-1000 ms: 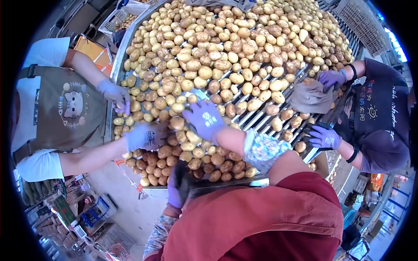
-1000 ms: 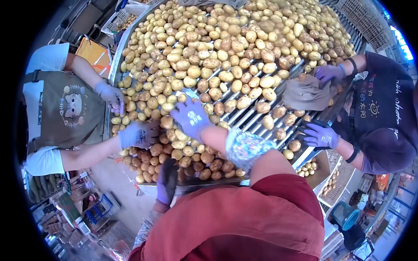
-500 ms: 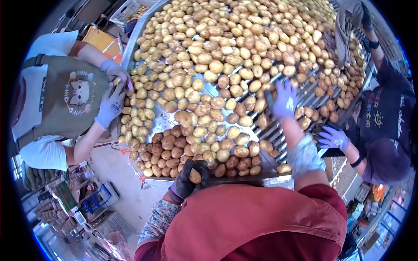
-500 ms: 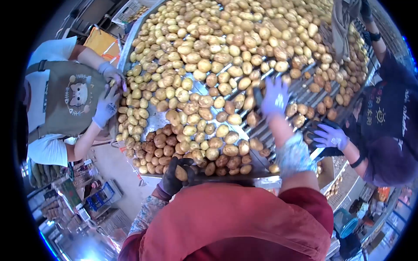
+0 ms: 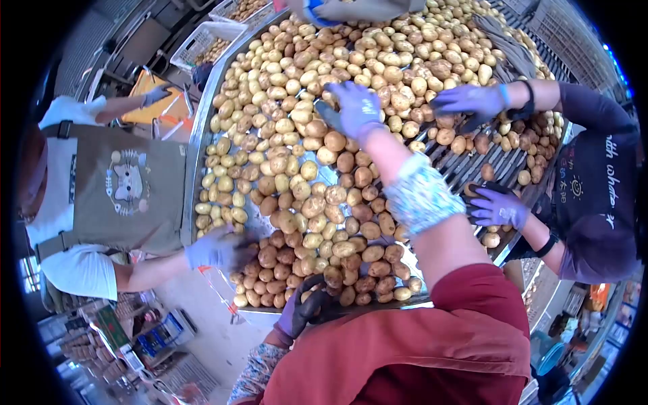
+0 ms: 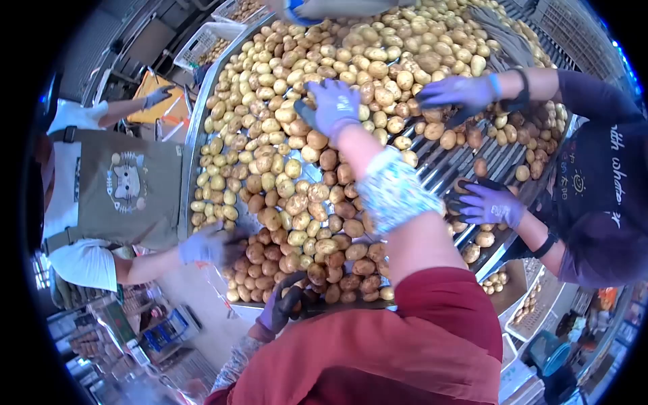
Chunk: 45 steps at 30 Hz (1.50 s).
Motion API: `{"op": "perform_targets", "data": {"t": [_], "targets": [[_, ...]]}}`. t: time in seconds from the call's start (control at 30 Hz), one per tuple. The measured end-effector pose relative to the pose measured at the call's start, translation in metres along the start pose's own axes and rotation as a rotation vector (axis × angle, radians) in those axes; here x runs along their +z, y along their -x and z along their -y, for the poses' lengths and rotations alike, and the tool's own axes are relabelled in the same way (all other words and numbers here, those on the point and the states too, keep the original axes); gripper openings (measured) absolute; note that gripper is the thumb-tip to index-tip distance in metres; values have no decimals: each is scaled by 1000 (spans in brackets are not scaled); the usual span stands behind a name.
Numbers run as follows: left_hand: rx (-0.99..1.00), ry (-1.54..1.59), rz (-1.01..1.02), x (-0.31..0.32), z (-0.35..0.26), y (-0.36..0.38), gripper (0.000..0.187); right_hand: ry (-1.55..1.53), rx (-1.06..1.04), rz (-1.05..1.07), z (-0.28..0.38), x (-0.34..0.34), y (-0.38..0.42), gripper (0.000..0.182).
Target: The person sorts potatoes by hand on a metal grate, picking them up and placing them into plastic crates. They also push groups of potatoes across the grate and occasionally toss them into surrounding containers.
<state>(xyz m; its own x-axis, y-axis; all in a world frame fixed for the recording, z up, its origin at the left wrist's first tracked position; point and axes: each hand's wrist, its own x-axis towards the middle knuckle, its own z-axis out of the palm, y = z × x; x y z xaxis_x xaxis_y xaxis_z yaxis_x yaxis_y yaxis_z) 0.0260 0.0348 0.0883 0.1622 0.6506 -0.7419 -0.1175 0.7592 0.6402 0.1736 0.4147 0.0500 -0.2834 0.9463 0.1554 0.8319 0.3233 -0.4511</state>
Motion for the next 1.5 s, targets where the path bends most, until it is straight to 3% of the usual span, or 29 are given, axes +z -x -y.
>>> {"op": "perform_targets", "data": {"t": [0.03,0.1,0.17,0.27,0.3,0.37,0.4,0.43,0.47,0.5,0.6,0.7,0.73,0.77,0.8,0.83,0.87,0.9,1.07,1.1,1.17,1.2,1.23,1.27,1.3,1.37,1.4,1.43,1.5], "targets": [[-14,30,-9,-2,0,3,59,26,77,170,9,14,3,58],[30,78,-26,-4,7,7,62,191,-138,-57,18,42,38,59],[129,67,-48,-10,20,-3,66,180,-273,210,24,30,59,59],[116,132,-6,-15,18,-18,71,46,-411,123,21,28,112,53],[248,26,-82,-14,24,-26,73,80,-522,68,16,32,134,53],[323,-68,-85,-7,-4,-24,80,-154,-424,157,12,12,174,50],[499,-135,-80,12,-38,-14,79,-173,-435,199,7,-3,195,50],[513,-141,-32,7,-35,-15,76,-100,-446,133,1,-6,222,49],[526,-146,15,2,-31,-15,72,-136,-322,237,6,-25,242,47],[422,249,130,6,-34,-14,68,-58,-325,264,-10,-18,270,46],[322,750,341,0,-17,-22,59,-75,-211,100,-24,-24,295,45],[245,329,232,13,-24,-8,55,-250,-150,-300,6,-48,311,44],[183,183,252,24,-29,-1,59,-400,-16,-104,34,-75,316,48],[221,-66,271,31,-24,0,62,-591,-64,-206,45,-60,336,49],[214,-48,326,41,-18,3,52,-657,58,-119,70,-62,351,47],[206,-30,381,50,-12,8,43,-1289,218,28,80,-14,364,47],[193,-79,486,53,-6,5,43,-893,185,-69,89,-53,380,48],[184,-129,578,48,1,-4,43,-752,221,-42,86,-60,395,48],[34,-479,643,49,7,17,60,-354,216,-642,52,-115,473,40],[125,-568,675,45,12,12,55,-231,307,-571,61,-170,489,38],[379,-751,700,25,34,-12,47,-89,320,-977,35,-196,517,45],[256,-722,622,31,28,1,46,-79,314,-1199,20,-207,531,49],[341,-789,621,37,26,4,46,-183,307,-1392,0,-216,547,52],[427,-856,613,43,23,7,45,551,486,-1171,3,-246,547,52],[701,-1051,677,36,28,1,45,647,436,-1008,-38,-250,564,49],[687,-942,623,18,52,-1,45,412,1003,-132,-178,-215,675,39],[460,-914,641,19,37,17,45,12,1064,115,-136,-226,650,38],[435,-894,623,12,34,32,44,-360,1168,364,-87,-239,619,39],[442,-812,545,-9,42,48,44,14,712,534,12,-254,538,25]]}}
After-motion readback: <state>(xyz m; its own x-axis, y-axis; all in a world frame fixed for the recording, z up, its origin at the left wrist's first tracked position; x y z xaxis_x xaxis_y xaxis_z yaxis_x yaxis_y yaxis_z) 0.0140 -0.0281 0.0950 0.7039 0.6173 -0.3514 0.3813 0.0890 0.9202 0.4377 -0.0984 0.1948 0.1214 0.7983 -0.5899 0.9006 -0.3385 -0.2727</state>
